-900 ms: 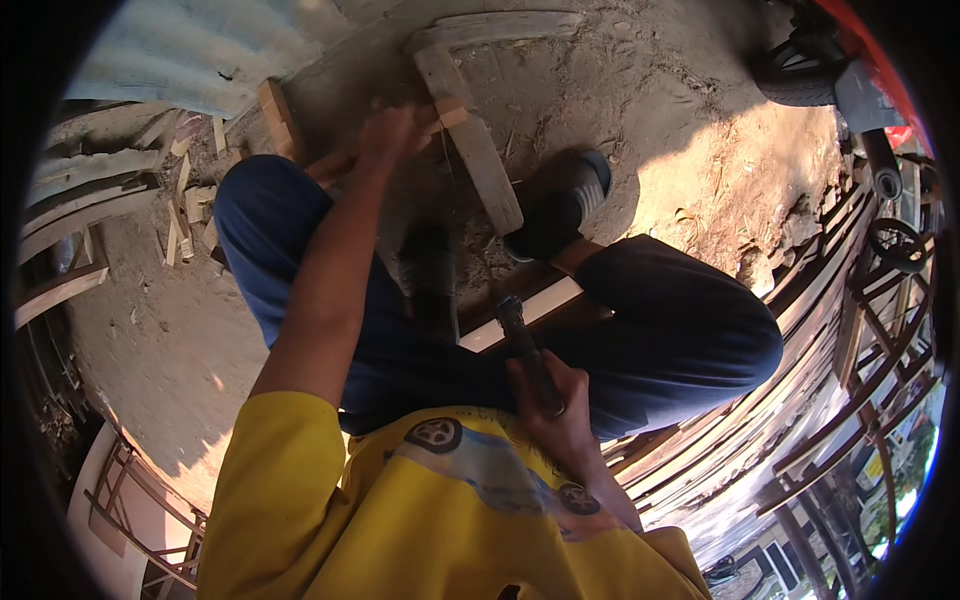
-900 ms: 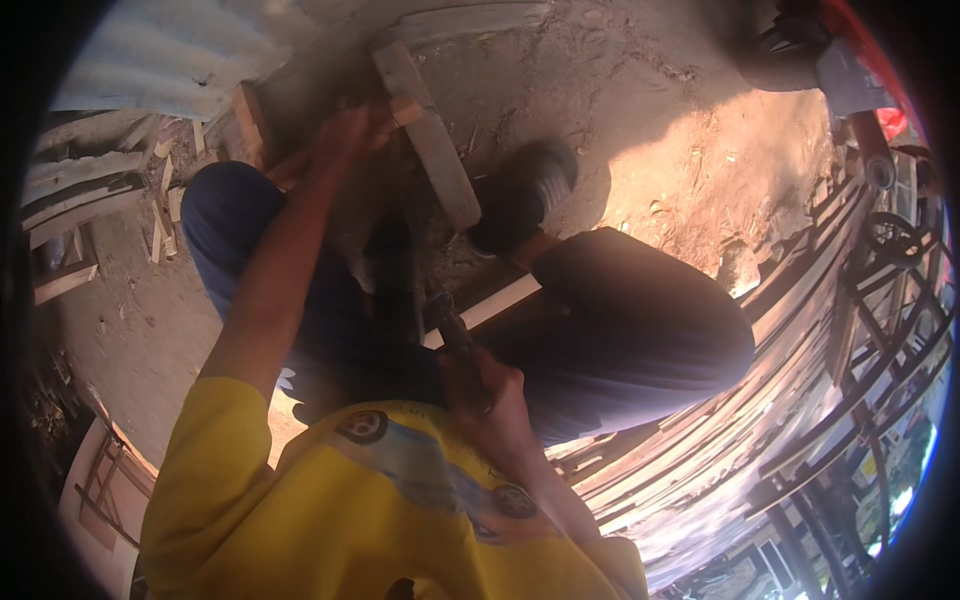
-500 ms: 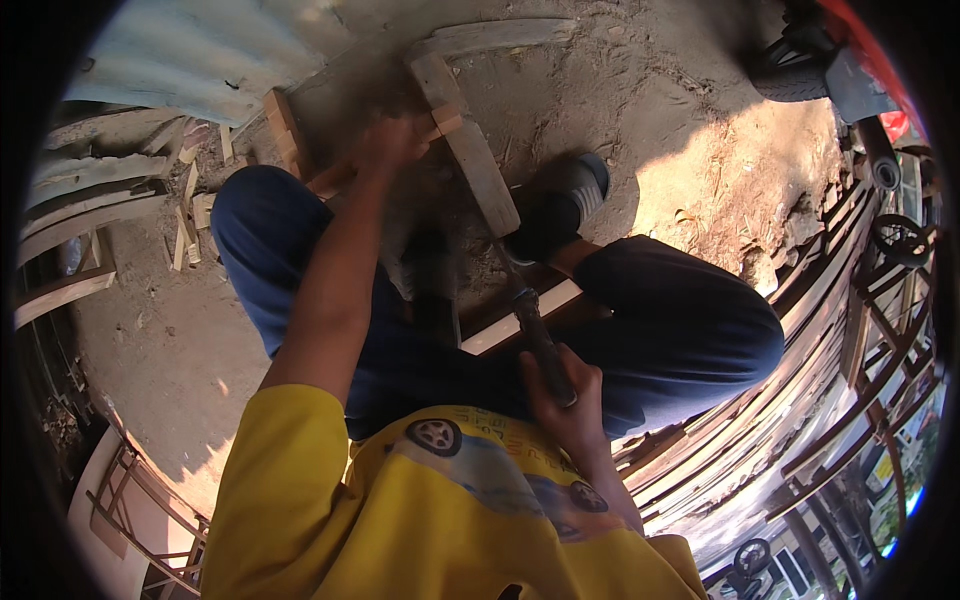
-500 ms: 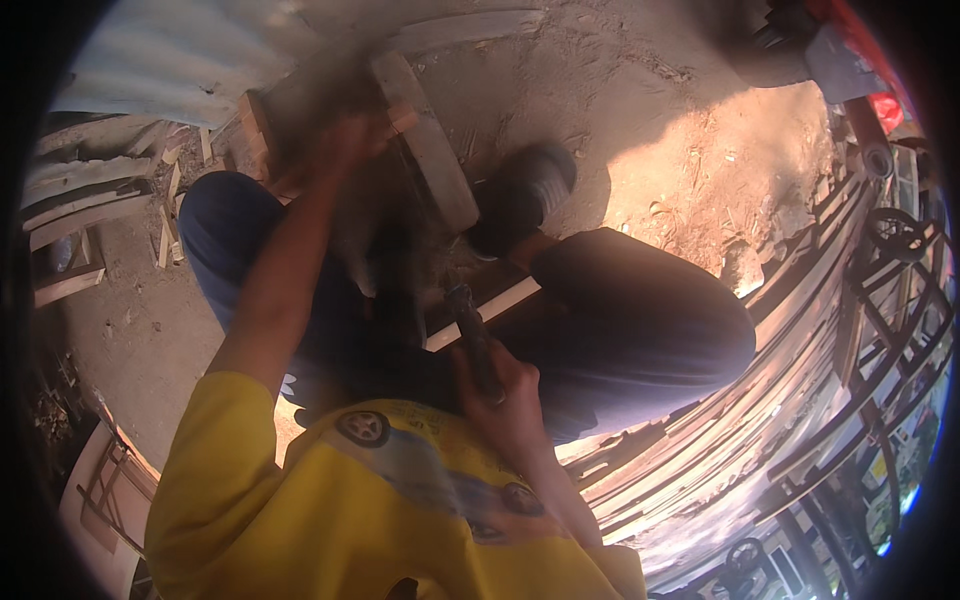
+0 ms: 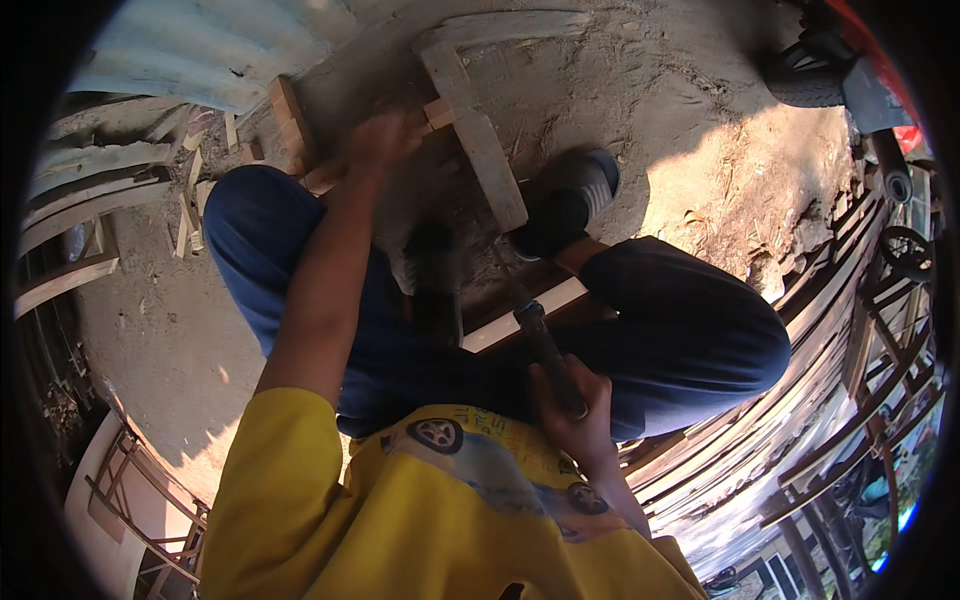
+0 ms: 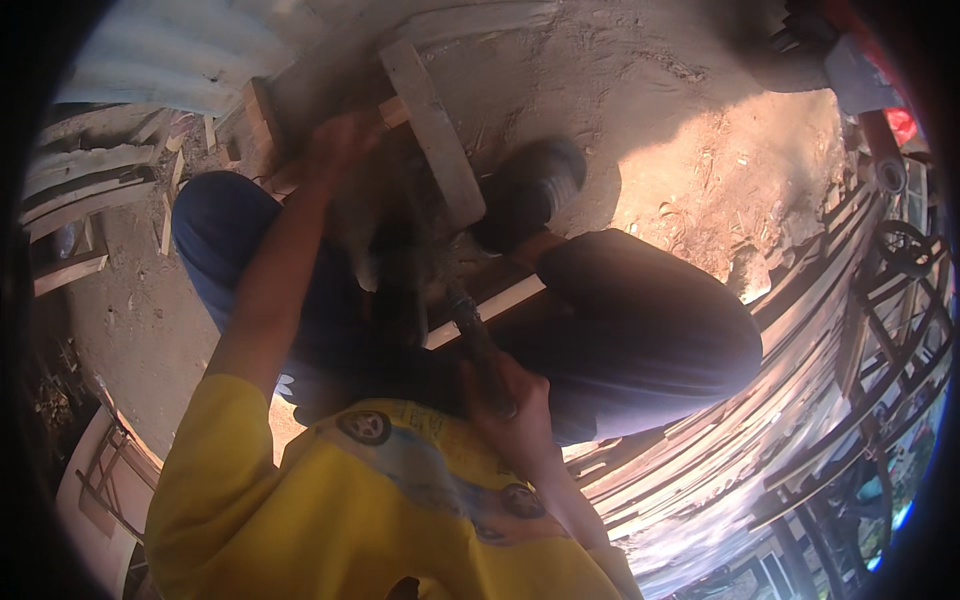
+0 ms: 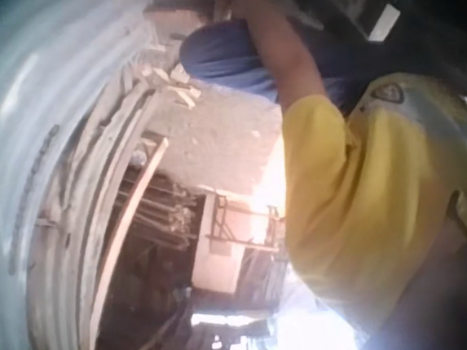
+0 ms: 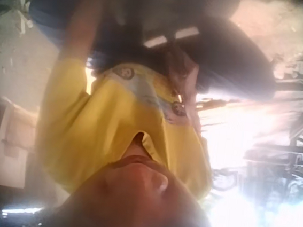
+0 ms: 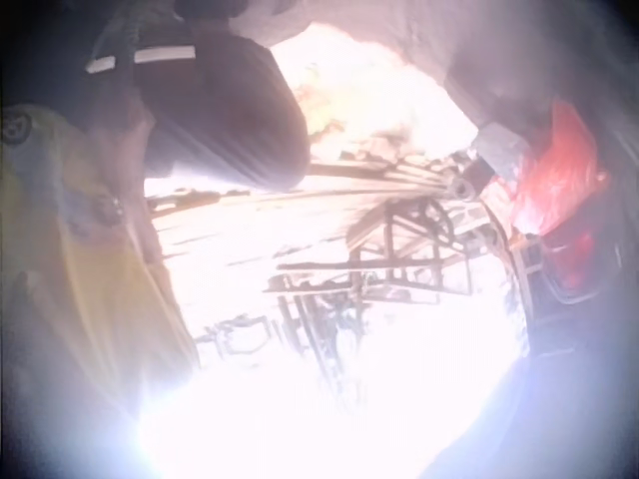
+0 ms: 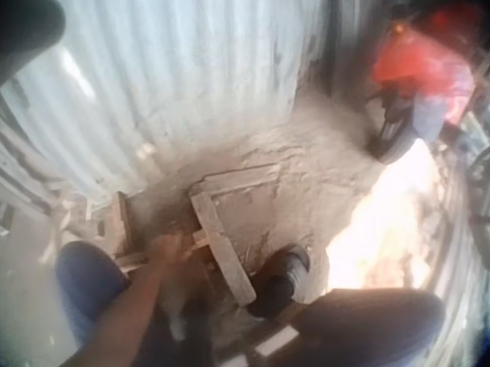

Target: The person sits on the ground and uses a hand saw to cut small wooden blocks placed on a wooden frame. The person repeatedly positions the blocks, saws them, and stacks the cut pieces on the frame.

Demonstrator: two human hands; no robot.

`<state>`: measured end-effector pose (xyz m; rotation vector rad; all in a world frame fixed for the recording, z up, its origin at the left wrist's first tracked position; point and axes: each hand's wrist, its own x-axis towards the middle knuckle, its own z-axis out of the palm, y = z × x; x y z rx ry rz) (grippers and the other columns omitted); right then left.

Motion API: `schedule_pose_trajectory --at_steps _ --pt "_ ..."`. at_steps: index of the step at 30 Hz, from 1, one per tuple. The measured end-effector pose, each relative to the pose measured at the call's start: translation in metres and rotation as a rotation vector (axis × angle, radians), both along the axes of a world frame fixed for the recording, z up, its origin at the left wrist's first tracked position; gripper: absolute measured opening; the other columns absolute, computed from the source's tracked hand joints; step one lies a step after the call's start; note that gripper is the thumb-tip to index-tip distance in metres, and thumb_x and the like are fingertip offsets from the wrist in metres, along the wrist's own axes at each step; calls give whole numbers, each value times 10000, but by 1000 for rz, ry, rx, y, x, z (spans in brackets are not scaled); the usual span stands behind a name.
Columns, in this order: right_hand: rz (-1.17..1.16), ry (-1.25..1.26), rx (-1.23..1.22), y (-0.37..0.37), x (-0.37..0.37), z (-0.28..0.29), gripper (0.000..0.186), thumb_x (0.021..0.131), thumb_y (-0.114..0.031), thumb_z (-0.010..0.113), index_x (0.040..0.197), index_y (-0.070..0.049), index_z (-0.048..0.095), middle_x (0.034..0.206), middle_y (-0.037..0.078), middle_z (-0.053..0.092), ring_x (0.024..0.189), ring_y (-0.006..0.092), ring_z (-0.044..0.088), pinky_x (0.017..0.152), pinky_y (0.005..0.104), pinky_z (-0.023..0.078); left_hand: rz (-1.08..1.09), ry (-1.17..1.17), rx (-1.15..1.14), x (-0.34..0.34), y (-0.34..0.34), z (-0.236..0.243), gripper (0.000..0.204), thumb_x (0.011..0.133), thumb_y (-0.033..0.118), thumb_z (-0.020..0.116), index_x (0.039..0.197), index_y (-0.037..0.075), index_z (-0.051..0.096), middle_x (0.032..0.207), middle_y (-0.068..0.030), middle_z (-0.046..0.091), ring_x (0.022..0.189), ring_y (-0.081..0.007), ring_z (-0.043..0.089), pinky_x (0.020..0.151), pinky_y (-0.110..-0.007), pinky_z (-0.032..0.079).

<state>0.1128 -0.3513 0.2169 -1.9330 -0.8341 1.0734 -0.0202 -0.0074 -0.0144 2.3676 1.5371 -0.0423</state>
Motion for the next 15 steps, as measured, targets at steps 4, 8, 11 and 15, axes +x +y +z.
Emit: schedule_pose_trajectory --at_steps 4,8,11,15 --pt "94 2 -115 -7 13 3 134 836 -66 657 763 -9 560 529 45 493 482 31 445 429 258 336 -92 61 -4 -1 -1 7 387 733 324 706 997 61 598 906 -163 676 888 -340 652 779 -457 513" --pt "31 7 -89 0 4 7 195 843 -86 657 704 -7 546 505 -1 455 496 0 405 408 230 292 -109 40 -84 0 5 12 420 742 350 706 1026 66 584 913 -161 675 883 -345 651 803 -458 504" --pt "36 -52 -37 2 4 7 184 844 -80 652 710 0 554 506 3 465 494 6 411 408 229 296 -115 -14 -106 -7 4 14 489 755 395 705 1084 58 574 955 -173 667 938 -348 638 843 -453 488" --pt "41 -71 -105 1 8 10 151 837 -68 660 741 -11 558 522 55 491 476 40 443 422 264 348 3 -336 -51 -11 -2 31 569 775 442 688 1147 33 556 1092 -197 620 1043 -358 593 877 -432 467"
